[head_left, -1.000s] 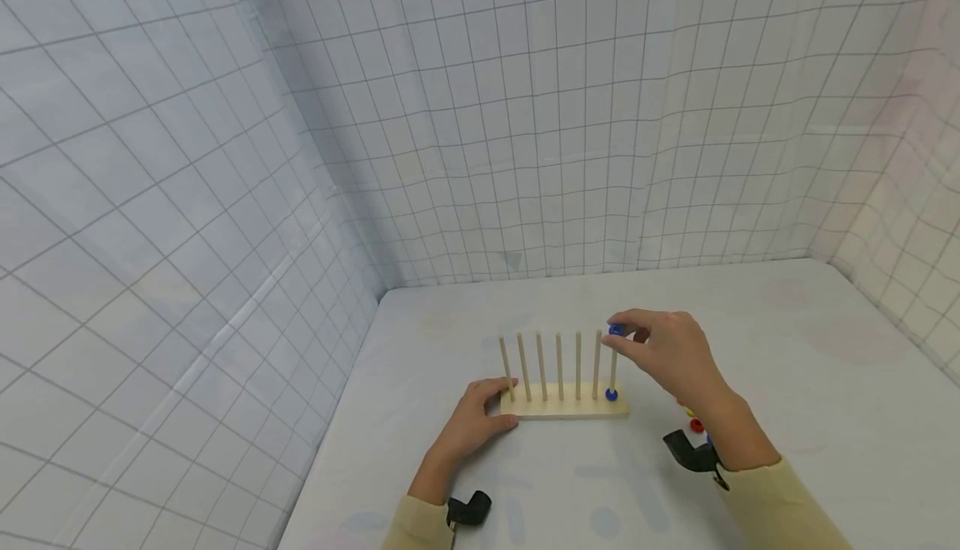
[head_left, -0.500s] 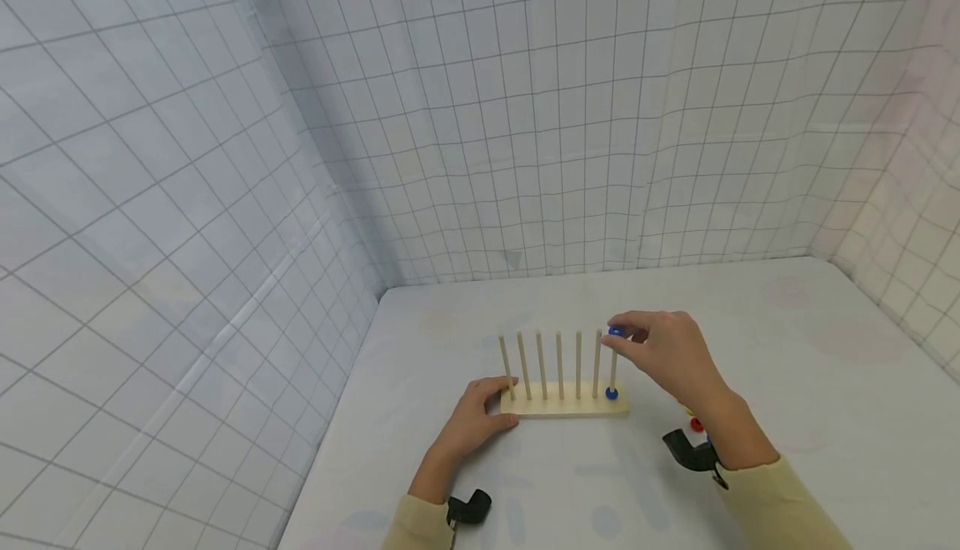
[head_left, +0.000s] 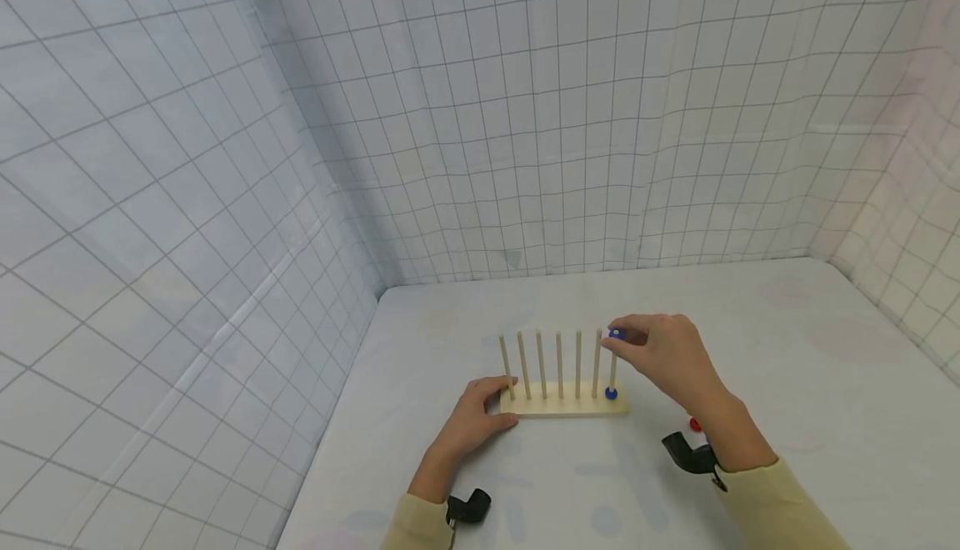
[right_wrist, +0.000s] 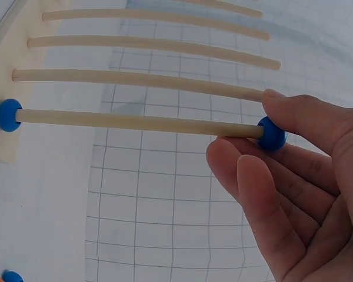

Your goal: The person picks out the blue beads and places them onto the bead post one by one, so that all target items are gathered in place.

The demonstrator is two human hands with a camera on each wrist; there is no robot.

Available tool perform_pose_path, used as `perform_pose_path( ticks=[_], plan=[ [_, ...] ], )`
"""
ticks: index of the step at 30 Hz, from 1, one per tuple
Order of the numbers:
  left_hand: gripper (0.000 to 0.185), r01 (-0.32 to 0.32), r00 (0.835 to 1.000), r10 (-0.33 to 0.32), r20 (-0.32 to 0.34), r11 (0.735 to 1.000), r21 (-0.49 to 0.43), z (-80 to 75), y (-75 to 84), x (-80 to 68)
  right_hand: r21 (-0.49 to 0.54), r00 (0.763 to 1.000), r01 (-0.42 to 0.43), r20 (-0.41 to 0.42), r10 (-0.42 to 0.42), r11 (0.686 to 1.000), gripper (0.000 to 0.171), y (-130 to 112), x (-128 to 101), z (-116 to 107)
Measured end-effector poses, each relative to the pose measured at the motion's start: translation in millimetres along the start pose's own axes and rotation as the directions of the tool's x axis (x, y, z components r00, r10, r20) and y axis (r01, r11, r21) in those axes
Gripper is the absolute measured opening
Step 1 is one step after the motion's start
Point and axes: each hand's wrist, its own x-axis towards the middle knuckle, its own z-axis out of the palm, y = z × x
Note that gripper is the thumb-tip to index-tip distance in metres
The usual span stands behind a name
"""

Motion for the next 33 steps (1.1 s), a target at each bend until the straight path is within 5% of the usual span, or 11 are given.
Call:
perform_pose_path(
  ticks=[33],
  plan=[
    [0.055,0.032,0.999,-0.032,-0.001,0.999,-0.018,-0.2,1.8,-1.3,0.030,1.000,-0.008,-0.008,0.009,1.000,0.024,5.9,-6.6,10.4]
  ],
)
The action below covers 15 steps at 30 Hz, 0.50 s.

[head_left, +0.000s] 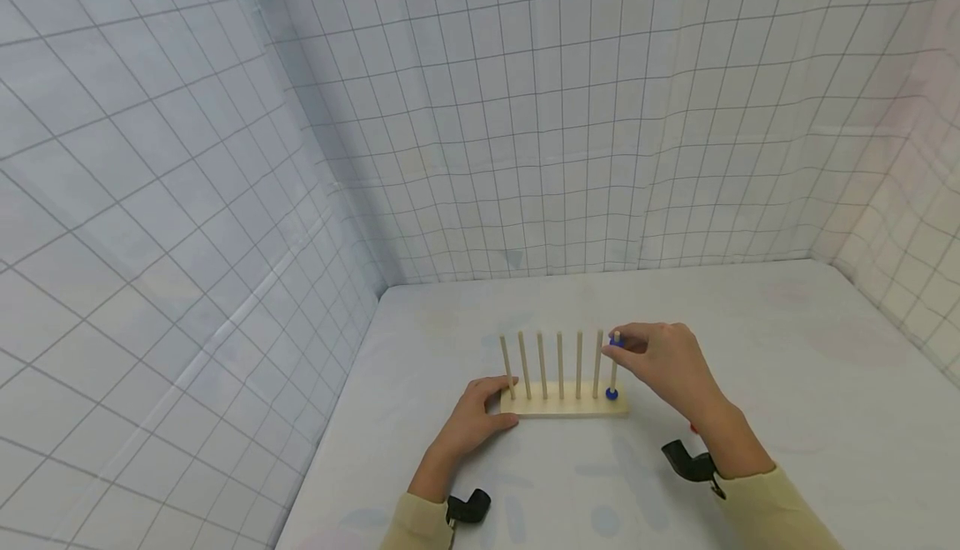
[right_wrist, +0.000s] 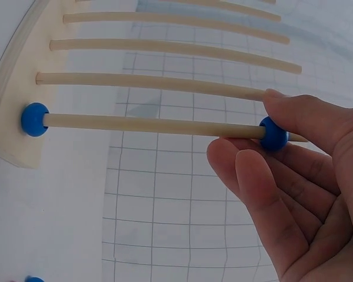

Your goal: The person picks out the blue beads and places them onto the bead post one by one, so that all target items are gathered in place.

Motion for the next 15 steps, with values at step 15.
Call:
perform_pose_path(
  ticks=[15],
  plan=[
    [0.056,0.025,1.000,-0.025,0.002,1.000,0.012,-0.6,2.4,-3.3,0.021,1.000,-0.005,0.009,0.005,1.000,0.013,4.2,-3.0,5.9]
  ],
)
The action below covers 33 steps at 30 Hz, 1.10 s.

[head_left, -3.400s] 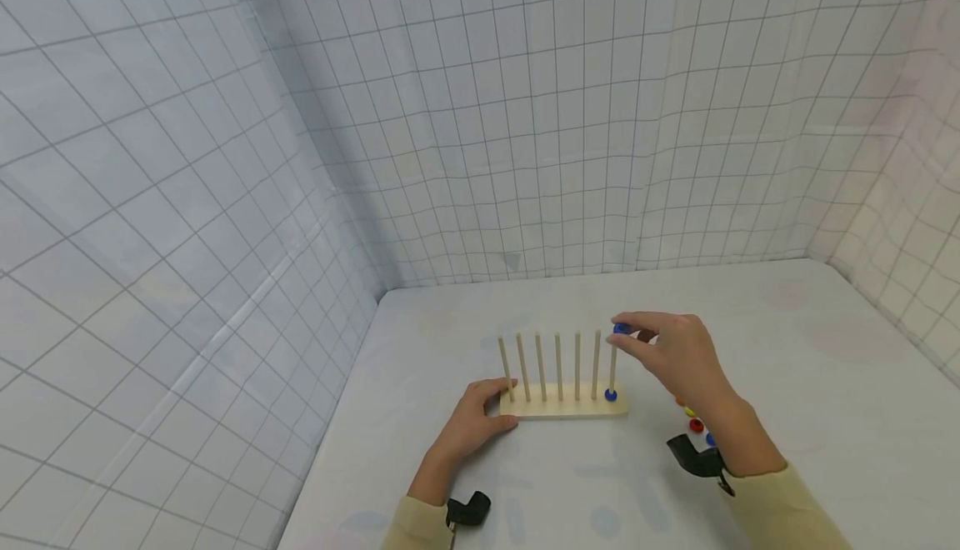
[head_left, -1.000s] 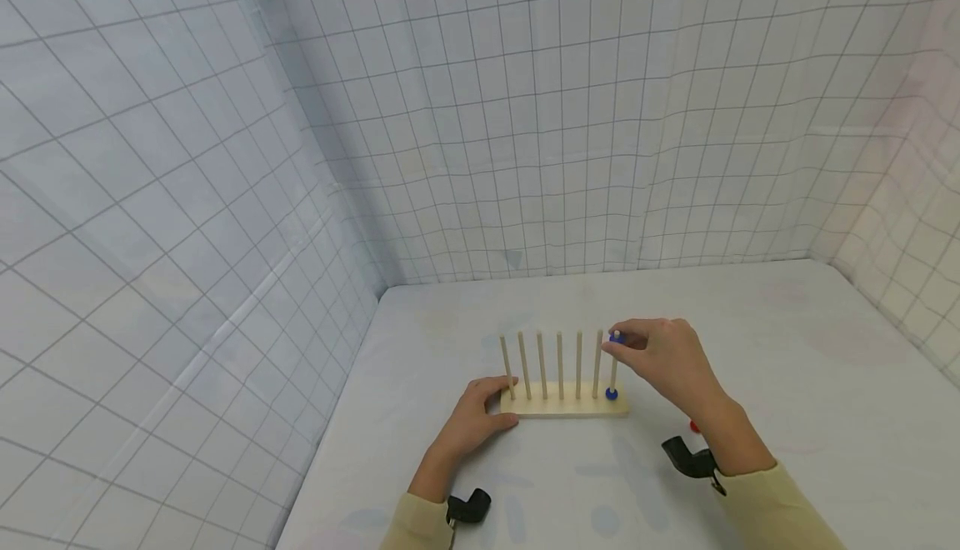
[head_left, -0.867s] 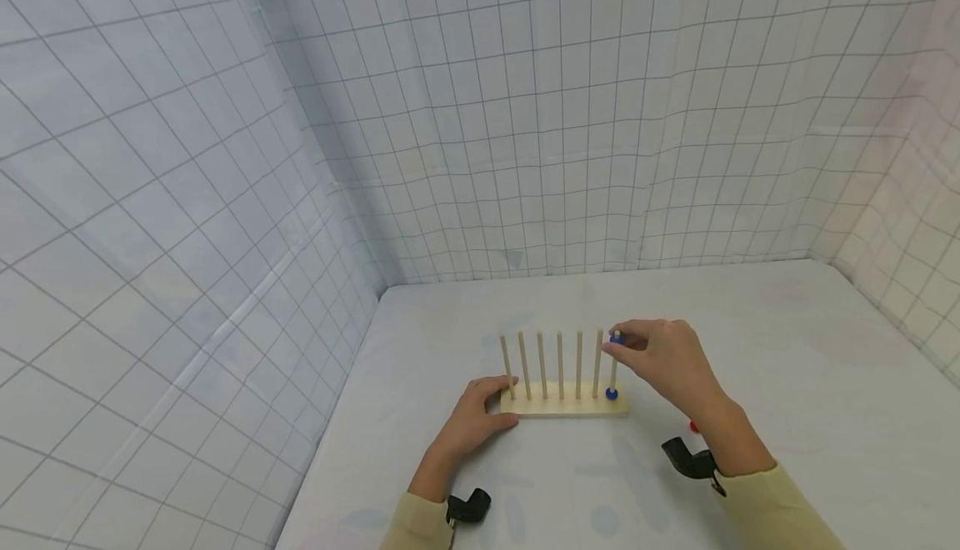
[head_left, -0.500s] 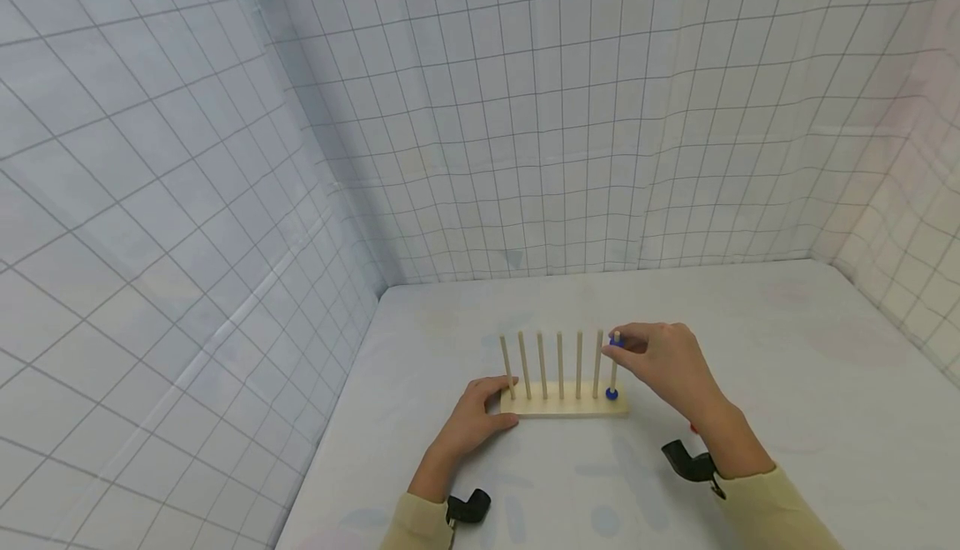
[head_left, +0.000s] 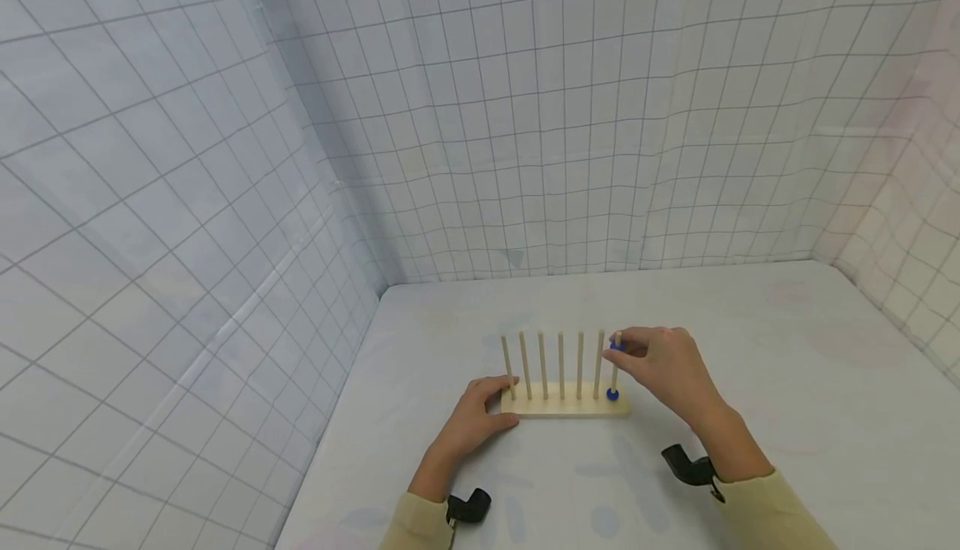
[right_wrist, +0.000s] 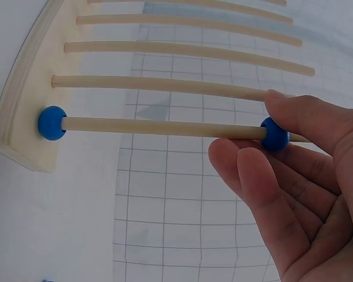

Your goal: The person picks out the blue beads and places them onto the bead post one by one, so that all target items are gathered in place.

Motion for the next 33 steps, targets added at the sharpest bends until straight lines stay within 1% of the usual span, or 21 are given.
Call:
perform_pose_path(
  ticks=[4,10,15,20,27,33],
  plan=[
    [0.056,-0.009,1.000,0.009,-0.004,1.000,0.007,0.0,0.3,0.2,0.009,1.000,-0.015,0.010,0.015,1.000,0.011,1.5,-1.3,2.1],
    [0.056,-0.009,1.000,0.009,-0.004,1.000,0.019,0.5,0.1,0.6,0.015,0.999,-0.046,0.022,0.046,0.999,0.014,5.7,-2.9,5.5],
    [0.055,-0.030,1.000,0.030,-0.006,0.999,0.023,0.7,-0.4,0.5,0.014,0.998,-0.050,0.025,0.050,0.999,0.013,8.0,-3.9,8.4],
    [0.055,-0.032,0.999,0.032,-0.009,0.999,0.022,1.0,-0.6,0.4,0.007,0.999,-0.043,0.022,0.042,0.999,0.012,8.7,-5.4,10.5],
    [0.056,-0.006,1.000,0.006,0.004,1.000,0.016,0.5,-0.4,0.9,-0.020,1.000,-0.024,0.016,0.024,1.000,0.016,12.3,-6.9,13.2],
    [0.057,0.005,1.000,-0.005,0.005,1.000,0.011,0.6,0.4,1.2,-0.019,0.999,-0.028,0.021,0.028,0.999,0.019,14.4,-8.6,16.1]
  ],
)
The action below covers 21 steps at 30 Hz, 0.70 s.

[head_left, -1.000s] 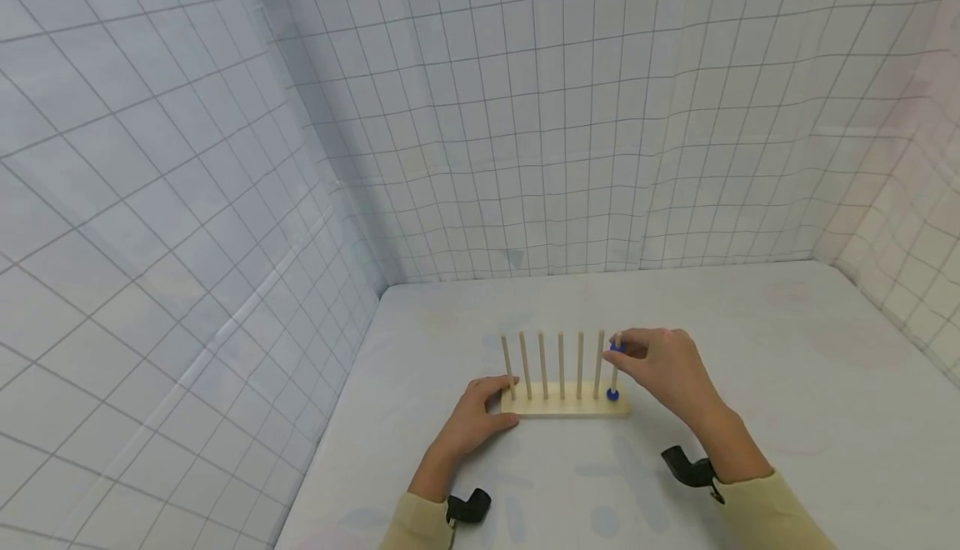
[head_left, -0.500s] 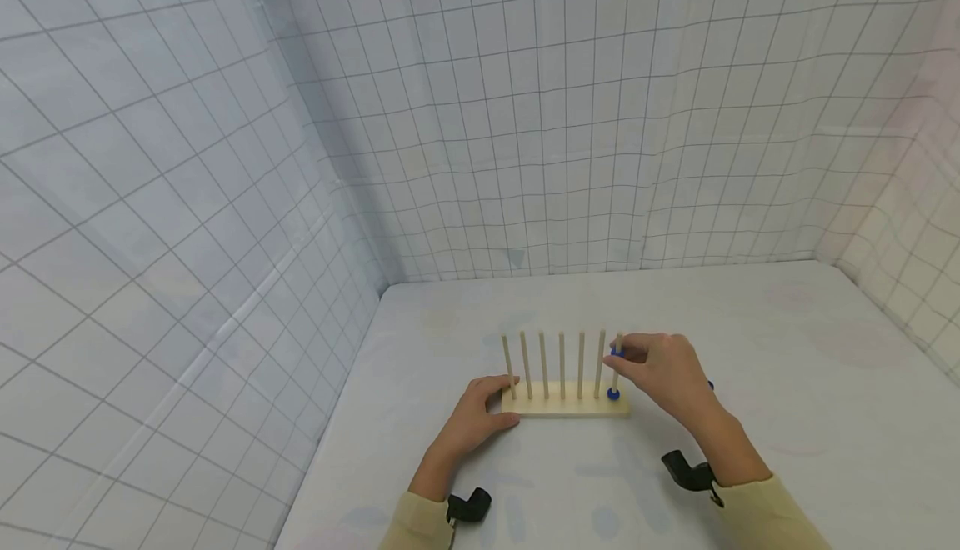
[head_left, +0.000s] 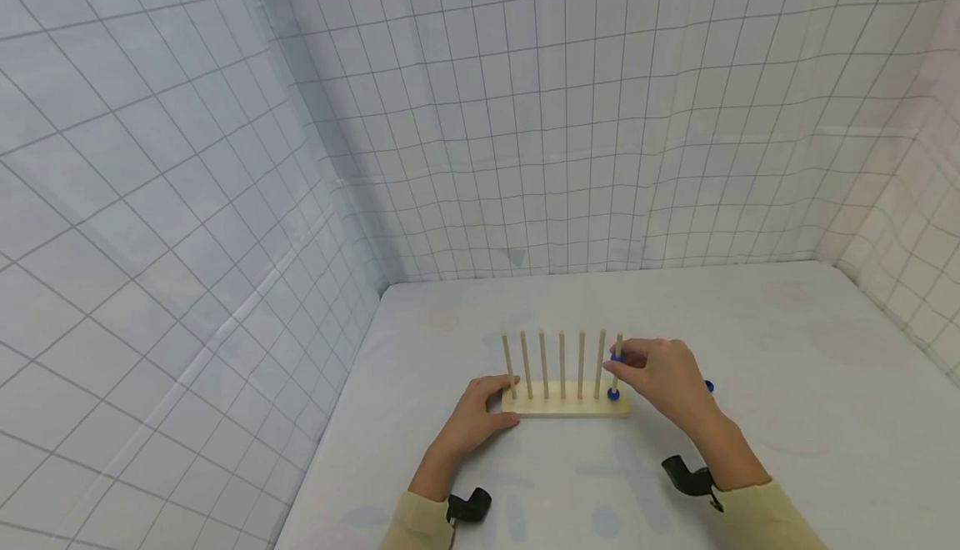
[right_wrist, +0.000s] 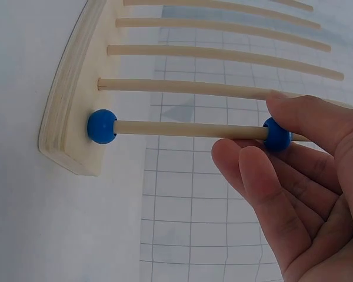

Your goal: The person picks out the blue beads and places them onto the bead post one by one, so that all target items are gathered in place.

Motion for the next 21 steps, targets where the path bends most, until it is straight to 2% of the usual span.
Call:
perform_pose_path(
  ticks=[21],
  plan=[
    [0.056,-0.004,1.000,0.004,-0.005,1.000,-0.011,0.0,0.0,-0.6,0.015,0.998,-0.048,0.042,0.047,0.999,0.018,6.3,-4.0,7.0]
  ],
)
